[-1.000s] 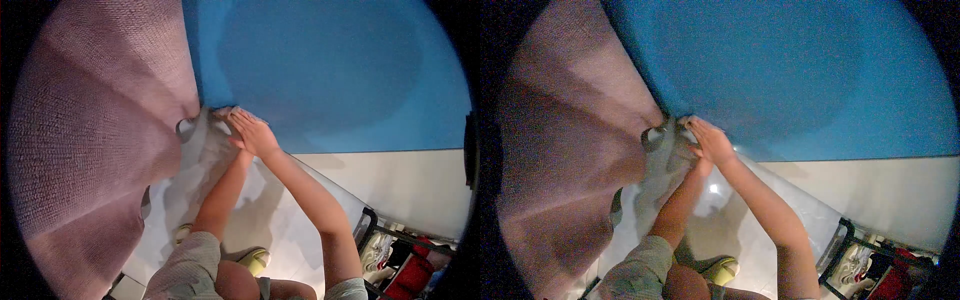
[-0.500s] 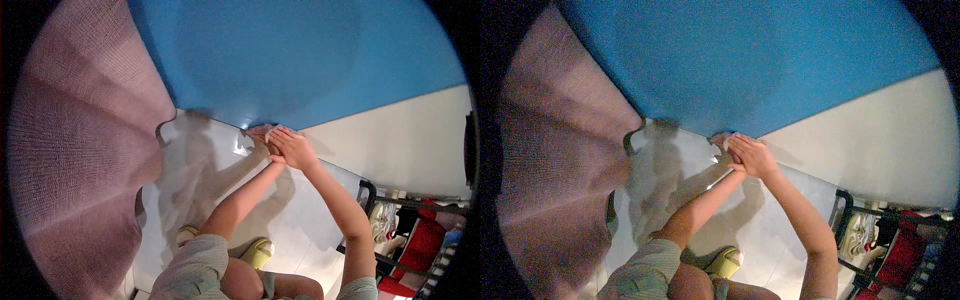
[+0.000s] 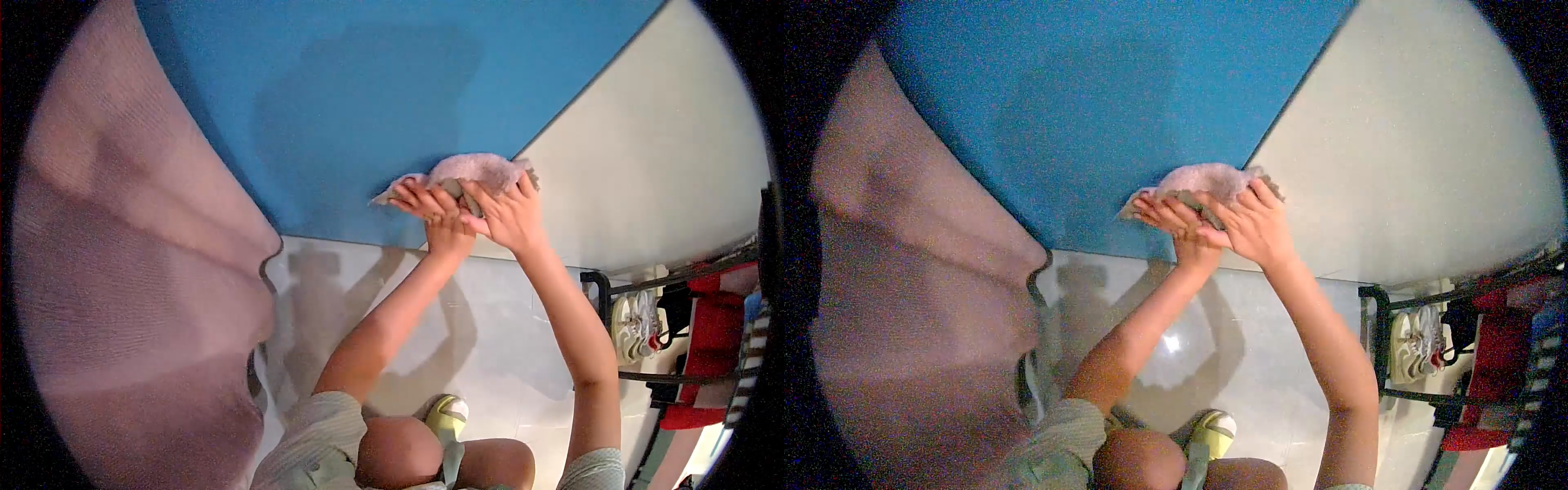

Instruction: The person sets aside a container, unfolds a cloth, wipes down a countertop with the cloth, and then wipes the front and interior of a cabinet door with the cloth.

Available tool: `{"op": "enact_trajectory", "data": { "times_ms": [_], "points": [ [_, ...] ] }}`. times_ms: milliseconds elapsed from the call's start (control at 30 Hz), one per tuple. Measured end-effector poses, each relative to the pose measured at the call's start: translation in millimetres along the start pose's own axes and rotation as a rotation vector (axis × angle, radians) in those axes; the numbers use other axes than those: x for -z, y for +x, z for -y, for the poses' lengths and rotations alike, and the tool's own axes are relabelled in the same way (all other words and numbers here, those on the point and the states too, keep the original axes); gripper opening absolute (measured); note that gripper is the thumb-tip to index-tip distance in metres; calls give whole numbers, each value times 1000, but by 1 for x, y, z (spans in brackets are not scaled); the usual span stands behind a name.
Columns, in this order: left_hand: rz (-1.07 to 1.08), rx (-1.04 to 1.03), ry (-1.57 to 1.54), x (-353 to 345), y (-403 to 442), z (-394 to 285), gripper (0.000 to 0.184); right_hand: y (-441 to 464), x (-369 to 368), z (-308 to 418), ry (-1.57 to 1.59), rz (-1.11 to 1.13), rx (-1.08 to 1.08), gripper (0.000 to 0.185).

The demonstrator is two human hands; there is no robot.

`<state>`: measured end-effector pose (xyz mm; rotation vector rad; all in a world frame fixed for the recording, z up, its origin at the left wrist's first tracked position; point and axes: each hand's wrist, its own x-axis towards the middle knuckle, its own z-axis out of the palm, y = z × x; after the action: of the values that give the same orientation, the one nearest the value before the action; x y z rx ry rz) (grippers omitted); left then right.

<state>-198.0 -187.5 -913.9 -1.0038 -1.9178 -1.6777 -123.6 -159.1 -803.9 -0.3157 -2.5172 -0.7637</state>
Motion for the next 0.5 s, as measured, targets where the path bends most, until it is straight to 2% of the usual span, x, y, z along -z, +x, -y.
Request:
{"op": "enact_trajectory", "data": {
  "times_ms": [67, 267, 300, 400, 500],
  "points": [
    [37, -194, 47, 11, 21, -6, 59, 14, 14, -4, -47, -20, -46, 46],
    [193, -464, 170, 53, 111, -46, 54, 55, 55, -18, -55, -129, -254, 54],
    [137, -528, 179, 58, 128, -52, 53, 66, 66, -20, -43, -136, -294, 57],
    [142, -668, 173, 74, 177, -70, 52, 96, 86, -29, -20, -242, -387, 64],
    [155, -721, 248, 90, 216, -93, 52, 128, 110, -40, 5, -380, -420, 67]
  ]
}}
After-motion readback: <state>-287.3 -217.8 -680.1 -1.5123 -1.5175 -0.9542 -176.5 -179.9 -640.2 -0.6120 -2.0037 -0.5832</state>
